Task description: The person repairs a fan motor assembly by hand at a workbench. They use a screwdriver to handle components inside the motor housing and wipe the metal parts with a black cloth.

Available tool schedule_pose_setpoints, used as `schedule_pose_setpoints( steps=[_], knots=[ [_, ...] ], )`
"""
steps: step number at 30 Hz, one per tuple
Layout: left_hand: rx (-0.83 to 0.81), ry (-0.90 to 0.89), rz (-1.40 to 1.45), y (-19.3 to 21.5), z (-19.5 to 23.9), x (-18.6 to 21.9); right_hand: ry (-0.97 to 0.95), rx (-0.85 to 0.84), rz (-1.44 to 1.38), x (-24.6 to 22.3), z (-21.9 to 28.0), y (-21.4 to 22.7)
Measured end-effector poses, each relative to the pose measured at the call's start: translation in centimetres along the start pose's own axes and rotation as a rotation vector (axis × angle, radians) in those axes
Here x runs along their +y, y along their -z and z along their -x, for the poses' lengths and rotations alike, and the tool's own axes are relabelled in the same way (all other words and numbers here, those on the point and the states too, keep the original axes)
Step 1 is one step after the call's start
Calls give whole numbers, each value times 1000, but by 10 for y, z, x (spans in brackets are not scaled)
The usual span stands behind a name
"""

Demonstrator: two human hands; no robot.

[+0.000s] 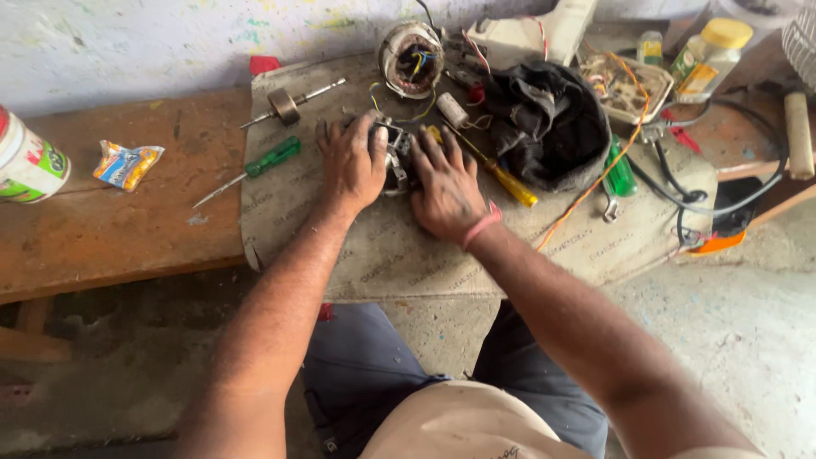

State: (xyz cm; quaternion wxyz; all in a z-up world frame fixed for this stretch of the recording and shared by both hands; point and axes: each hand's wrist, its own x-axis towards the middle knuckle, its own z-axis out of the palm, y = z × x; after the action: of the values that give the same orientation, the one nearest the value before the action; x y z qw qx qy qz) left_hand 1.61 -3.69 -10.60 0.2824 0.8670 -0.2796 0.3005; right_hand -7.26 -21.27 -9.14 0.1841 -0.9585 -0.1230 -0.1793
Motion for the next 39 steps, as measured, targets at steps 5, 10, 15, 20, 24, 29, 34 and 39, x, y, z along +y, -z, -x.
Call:
schedule_pose_setpoints(
  steps=[5, 10, 15, 20, 24, 29, 34, 39],
  knots=[
    [13, 11, 12, -2, 1, -3, -66, -4, -36, 7, -9, -6],
    [11, 34, -6, 3, -2, 3, -12, 24, 5, 2, -1, -7],
    [16, 1, 14, 3, 0, 2, -39, 99, 21, 7, -7, -9],
    [-6, 9, 38, 3, 2, 0, 112, 205, -38, 0, 29, -4],
    [-47, -11, 210, 18, -1, 0, 6, 277, -137, 4, 34, -14],
    [-309, -88, 410, 45, -22, -7, -90, 91, -48, 5, 27, -3],
    [-358, -83, 341, 44, -36, -9, 216, 190, -132, 16, 9, 20],
    [-244, 9, 321, 44, -37, 5, 154, 286, -214, 30, 9, 10]
  ],
)
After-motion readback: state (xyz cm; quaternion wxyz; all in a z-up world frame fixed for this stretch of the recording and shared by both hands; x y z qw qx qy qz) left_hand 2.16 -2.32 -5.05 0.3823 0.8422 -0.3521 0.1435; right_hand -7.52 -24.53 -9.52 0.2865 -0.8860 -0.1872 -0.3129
